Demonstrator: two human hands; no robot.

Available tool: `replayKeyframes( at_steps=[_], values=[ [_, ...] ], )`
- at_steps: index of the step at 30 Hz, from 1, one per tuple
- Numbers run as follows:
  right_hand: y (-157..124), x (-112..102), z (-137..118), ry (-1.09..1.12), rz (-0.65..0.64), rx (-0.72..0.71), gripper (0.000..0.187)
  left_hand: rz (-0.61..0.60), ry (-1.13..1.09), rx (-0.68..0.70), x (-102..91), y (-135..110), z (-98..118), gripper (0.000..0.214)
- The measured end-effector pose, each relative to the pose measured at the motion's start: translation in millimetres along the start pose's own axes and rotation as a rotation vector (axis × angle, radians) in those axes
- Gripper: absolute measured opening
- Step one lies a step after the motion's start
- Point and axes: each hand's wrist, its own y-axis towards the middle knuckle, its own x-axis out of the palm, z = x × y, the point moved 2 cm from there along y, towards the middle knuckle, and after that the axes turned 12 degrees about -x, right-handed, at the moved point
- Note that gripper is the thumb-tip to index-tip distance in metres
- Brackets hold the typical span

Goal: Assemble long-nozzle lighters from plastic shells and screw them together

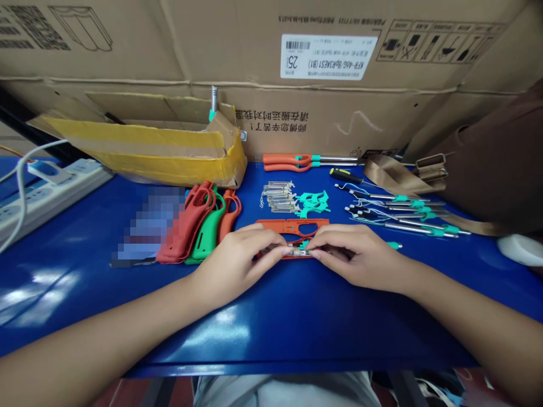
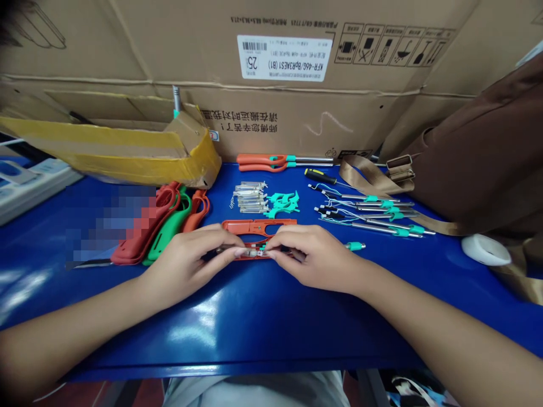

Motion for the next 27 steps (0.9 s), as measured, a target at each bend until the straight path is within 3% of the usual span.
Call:
replayKeyframes(
  at_steps=[5, 13, 22, 27],
  values=[
    [0.9, 0.5, -3.2, -0.126, -0.071, 0.005, 0.02, 0.05, 0.104, 0.034, 0.8, 1.0, 0.3, 0.022],
    [0.3, 3.0, -0.8, -0.293, -0.24, -0.051, 0.036, -0.032, 0.201, -0.113, 5.9, 1.8, -7.9, 0.021],
    [-0.7, 5.7, 2.5, -0.309, -0.2, -0.084, 0.03, 0.013, 0.139, -0.137, 5.4, 1.9, -5.8, 0.027],
    [-1.4, 5.4, 1.7, -0.294, -0.206, -0.073, 0.029, -0.05, 0.224, -0.087, 5.7, 1.5, -3.5, 0.029]
  ],
)
